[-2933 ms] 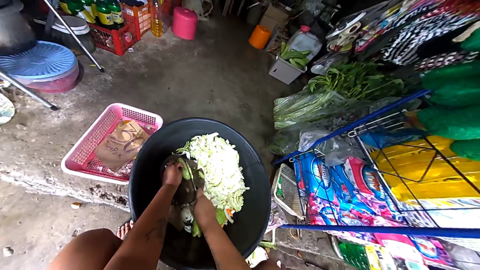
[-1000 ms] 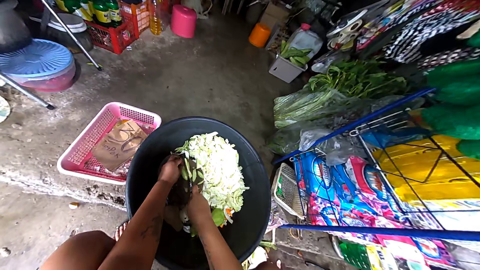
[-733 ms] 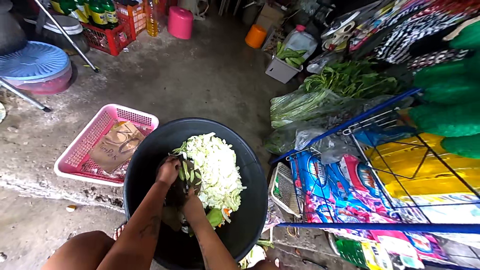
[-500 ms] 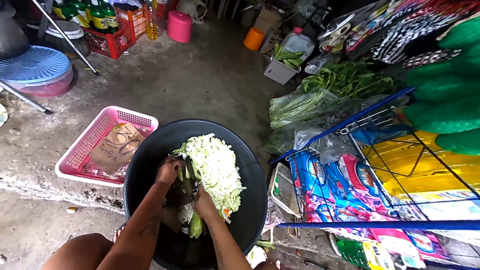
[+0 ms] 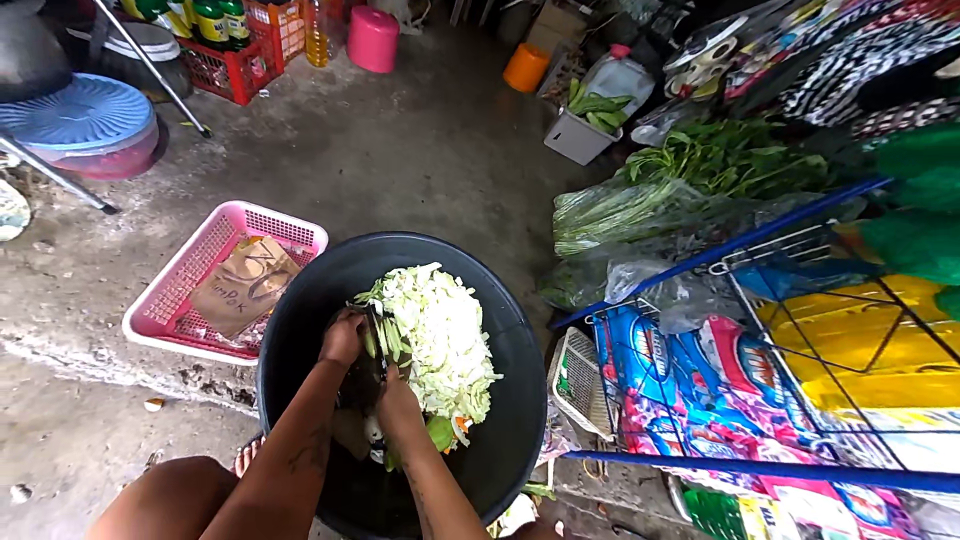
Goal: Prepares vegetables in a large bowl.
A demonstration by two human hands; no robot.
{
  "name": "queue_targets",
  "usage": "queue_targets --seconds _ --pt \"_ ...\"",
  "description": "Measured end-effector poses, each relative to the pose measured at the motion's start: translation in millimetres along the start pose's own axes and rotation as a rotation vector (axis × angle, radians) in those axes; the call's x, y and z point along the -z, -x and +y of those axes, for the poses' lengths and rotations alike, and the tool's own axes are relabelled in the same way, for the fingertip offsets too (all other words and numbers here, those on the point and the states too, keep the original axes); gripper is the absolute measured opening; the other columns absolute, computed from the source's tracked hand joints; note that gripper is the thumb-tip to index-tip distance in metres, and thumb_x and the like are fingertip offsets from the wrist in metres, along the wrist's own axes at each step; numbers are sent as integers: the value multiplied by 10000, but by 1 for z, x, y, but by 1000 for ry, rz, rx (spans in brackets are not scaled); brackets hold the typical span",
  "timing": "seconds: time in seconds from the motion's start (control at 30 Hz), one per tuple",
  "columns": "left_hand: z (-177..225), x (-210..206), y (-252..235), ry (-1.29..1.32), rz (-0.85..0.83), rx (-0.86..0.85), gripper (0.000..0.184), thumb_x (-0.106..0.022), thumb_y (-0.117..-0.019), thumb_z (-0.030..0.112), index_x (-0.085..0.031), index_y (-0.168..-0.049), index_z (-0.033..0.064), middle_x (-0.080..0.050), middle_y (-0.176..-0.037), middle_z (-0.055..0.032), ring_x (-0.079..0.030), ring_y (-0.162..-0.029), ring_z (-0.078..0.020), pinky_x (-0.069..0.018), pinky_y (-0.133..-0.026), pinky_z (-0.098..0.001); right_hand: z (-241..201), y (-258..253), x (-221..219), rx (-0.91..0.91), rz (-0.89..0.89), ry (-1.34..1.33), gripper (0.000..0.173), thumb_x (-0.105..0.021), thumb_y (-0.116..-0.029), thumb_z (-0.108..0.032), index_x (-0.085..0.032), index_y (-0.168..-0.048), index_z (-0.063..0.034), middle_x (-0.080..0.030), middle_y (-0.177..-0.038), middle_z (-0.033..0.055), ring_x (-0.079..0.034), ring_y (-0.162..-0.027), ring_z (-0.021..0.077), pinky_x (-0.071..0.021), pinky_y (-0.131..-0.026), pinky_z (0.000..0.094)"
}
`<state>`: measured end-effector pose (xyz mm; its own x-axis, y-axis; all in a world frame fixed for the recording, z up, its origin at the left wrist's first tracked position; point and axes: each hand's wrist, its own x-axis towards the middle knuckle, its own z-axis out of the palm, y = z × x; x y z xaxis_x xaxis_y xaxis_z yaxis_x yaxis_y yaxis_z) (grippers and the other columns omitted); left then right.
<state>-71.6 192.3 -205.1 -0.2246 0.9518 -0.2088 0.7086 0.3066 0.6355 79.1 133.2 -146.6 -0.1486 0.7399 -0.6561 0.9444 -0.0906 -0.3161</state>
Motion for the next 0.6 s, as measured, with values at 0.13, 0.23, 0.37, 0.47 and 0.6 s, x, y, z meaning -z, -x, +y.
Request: queue_targets --seconds 0.13,0.23,0.37,0.47,0.6 --pt "1 -1 1 11 -9 8 239 -577 -1017 132 -715 -1200 62 -549 -1490 -140 -538 -1375 -282 -438 -1153 -446 4 -13 -18 -10 -16 7 562 -518 -1036 -153 -301 -1554 -127 -685 -1232 195 -690 -1155 360 -559 -961 556" --pt "2 1 2 11 11 0 229 -579 -1016 126 -716 -1188 61 -550 -1487 -144 -542 -1370 -284 -443 -1148 -445 14 -24 -21 18 -40 -69 541 -517 -1050 -182 -316 -1549 -126 -685 -1232 200 -701 -1122 354 -563 -951 551" --pt "2 2 2 12 22 -13 237 -574 -1014 115 -714 -1197 56 -557 -1471 -162 -554 -1354 -304 -448 -1137 -468 51 -43 -13 92 -74 -438 457 -387 -1136 -293 -331 -1554 -118 -619 -949 156 -630 -645 251 -563 -623 430" --pt "-1 2 3 27 25 -12 241 -573 -1018 115 -712 -1202 49 -563 -1470 -158 -541 -1369 -296 -431 -1154 -460 44 -26 -3 97 54 -182 422 -400 -1121 -260 -411 -1508 -91 -690 -1195 217 -706 -1074 360 -558 -937 545" --pt "-4 -2 1 44 41 -7 242 -571 -1016 111 -713 -1196 33 -556 -1483 -158 -529 -1386 -286 -423 -1165 -447 24 -11 -2 92 35 -14 411 -379 -1124 -293 -406 -1497 -125 -689 -1221 195 -686 -1156 363 -552 -967 554"
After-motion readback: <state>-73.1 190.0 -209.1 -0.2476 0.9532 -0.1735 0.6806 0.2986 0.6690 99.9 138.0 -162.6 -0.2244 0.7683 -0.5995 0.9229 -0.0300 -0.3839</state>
